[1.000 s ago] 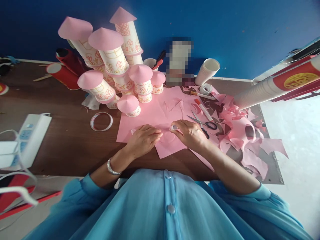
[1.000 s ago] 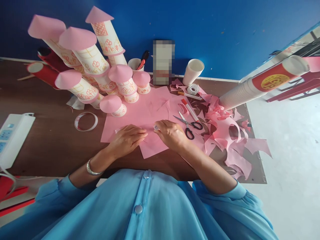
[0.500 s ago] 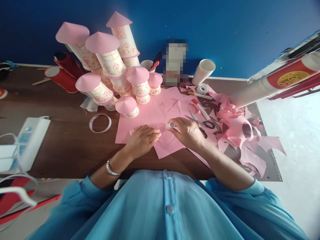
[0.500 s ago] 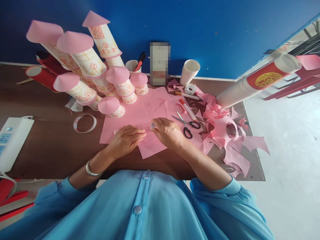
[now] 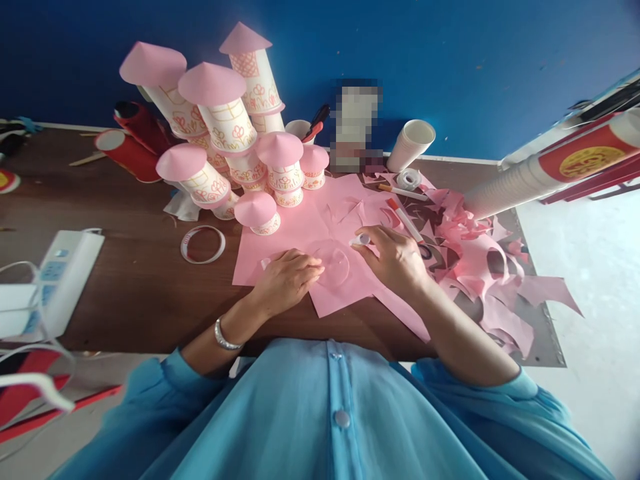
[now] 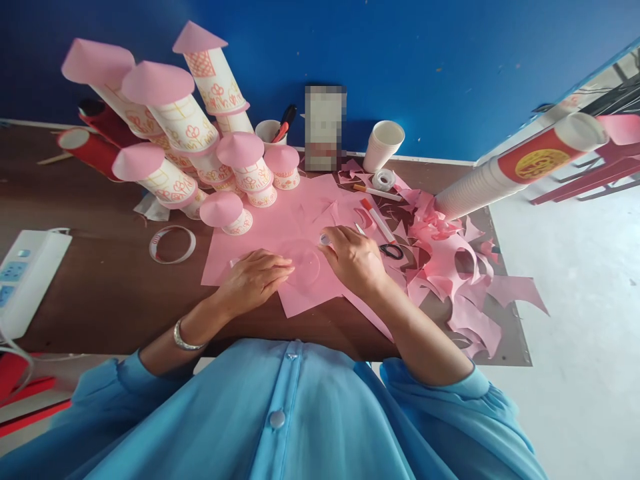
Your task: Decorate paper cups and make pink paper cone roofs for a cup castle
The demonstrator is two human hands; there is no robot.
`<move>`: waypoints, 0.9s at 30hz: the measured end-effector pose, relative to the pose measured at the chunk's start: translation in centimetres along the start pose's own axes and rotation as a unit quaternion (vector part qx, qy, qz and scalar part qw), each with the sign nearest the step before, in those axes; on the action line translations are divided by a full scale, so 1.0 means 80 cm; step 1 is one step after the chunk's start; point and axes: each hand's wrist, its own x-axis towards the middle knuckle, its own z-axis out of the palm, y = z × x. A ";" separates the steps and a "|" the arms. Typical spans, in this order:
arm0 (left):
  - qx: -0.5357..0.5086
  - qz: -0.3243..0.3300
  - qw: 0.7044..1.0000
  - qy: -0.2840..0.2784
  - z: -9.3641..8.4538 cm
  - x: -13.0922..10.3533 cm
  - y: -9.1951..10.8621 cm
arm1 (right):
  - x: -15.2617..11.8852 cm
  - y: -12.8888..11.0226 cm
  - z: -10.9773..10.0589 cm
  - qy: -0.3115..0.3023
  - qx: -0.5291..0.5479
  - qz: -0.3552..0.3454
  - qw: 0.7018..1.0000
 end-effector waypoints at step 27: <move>-0.320 -0.144 0.915 0.200 -0.013 0.047 0.050 | -0.022 -0.041 0.033 -0.082 0.775 0.268 0.566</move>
